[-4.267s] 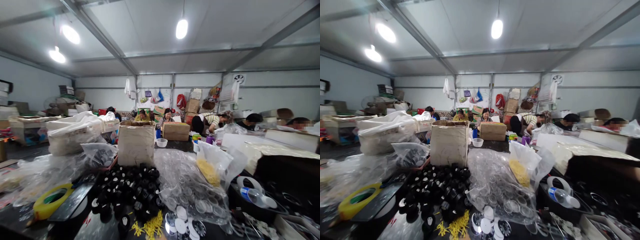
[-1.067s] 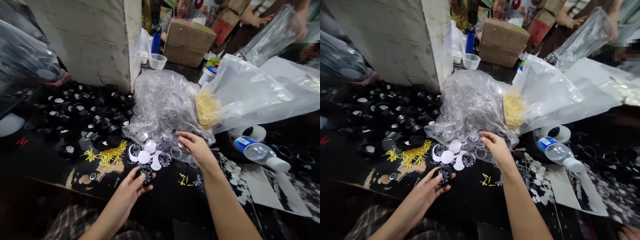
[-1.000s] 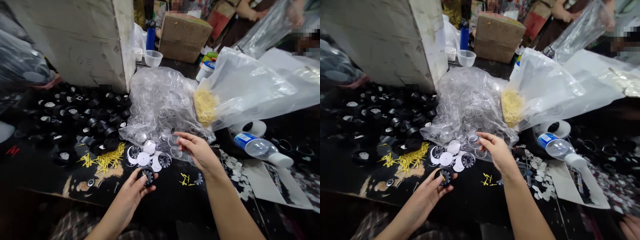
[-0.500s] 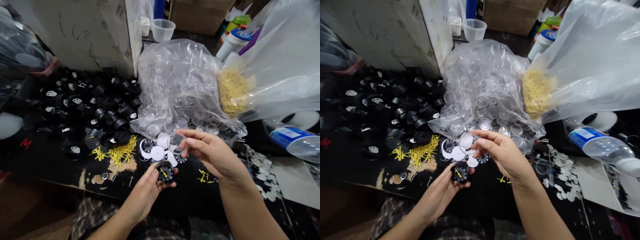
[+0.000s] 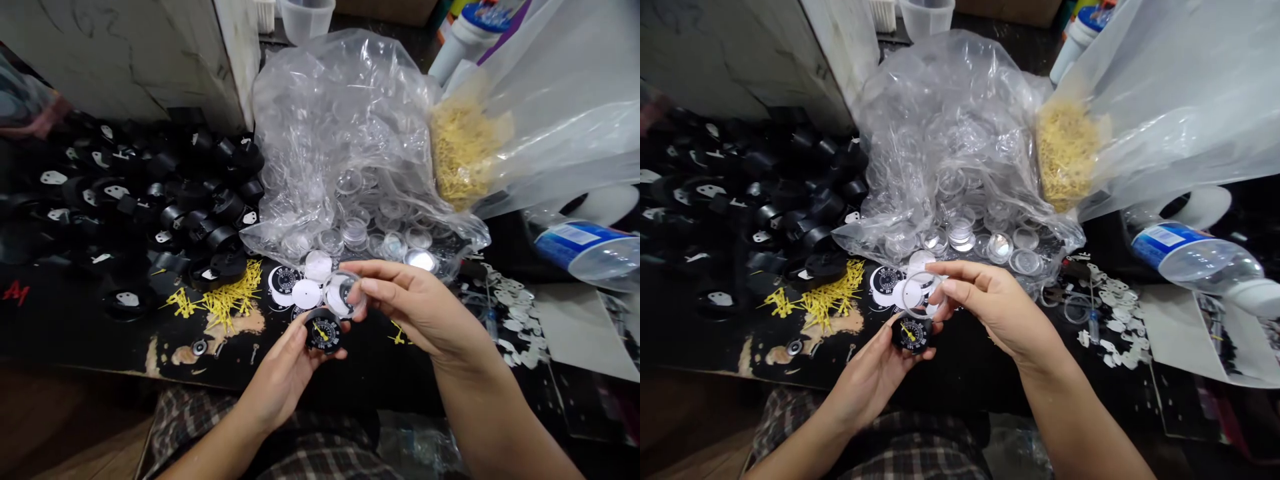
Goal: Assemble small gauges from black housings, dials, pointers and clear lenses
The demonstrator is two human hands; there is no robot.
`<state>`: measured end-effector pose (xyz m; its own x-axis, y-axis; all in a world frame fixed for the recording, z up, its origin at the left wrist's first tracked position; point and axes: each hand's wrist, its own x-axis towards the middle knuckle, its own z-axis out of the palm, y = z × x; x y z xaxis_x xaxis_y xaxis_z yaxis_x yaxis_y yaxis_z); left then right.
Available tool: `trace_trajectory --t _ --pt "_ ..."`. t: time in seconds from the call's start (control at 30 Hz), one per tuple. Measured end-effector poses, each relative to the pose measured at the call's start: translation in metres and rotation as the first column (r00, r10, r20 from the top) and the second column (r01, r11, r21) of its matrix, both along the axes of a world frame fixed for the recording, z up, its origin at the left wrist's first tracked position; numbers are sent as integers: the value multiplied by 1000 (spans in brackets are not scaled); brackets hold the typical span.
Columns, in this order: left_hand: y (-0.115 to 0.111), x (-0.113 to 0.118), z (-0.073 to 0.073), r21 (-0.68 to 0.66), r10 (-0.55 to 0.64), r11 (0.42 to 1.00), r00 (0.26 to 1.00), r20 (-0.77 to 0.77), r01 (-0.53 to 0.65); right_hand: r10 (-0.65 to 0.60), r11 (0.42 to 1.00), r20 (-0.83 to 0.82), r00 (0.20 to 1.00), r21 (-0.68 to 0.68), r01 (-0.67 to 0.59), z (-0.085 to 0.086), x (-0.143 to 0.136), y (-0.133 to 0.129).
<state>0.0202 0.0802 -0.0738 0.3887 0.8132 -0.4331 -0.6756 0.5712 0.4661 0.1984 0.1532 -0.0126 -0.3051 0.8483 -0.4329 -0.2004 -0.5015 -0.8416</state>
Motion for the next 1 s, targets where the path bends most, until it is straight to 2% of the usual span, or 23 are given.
trace_trajectory --t 0.3,0.4,0.47,0.57,0.63,0.7,0.77,0.83,0.9,1.0 --pt "0 -1 -2 -29 11 1000 1000 13 -11 -43 999 97 994 -7 44 9 -4 -14" --pt "0 -2 -2 -17 -9 1000 999 41 10 -44 997 166 985 67 34 12 -7 -26" --pt "-3 -5 -2 0 -31 1000 998 57 31 -42 988 278 960 156 -2 11 -12 -37" --pt "-10 -13 -1 44 -51 998 997 54 48 -92 944 518 850 317 -91 4 -29 -55" --pt "-15 -21 -1 68 -34 997 999 24 32 -154 880 636 756 436 -187 -4 -46 -67" --pt "-20 -31 -2 79 4 997 999 -42 -1 -216 797 689 692 534 -282 -14 -64 -75" --pt "-23 -42 -3 77 34 997 992 -121 -25 -241 739 709 663 577 -348 -22 -81 -79" --pt "-24 -53 -2 98 72 994 978 -195 -54 -233 714 720 654 583 -387 -25 -94 -78" --pt "-24 -62 0 156 110 985 957 -268 -69 -216 715 725 654 574 -400 -24 -104 -73" --pt "-27 -70 4 253 120 967 933 -339 -32 -231 721 759 609 554 -417 -19 -114 -67"
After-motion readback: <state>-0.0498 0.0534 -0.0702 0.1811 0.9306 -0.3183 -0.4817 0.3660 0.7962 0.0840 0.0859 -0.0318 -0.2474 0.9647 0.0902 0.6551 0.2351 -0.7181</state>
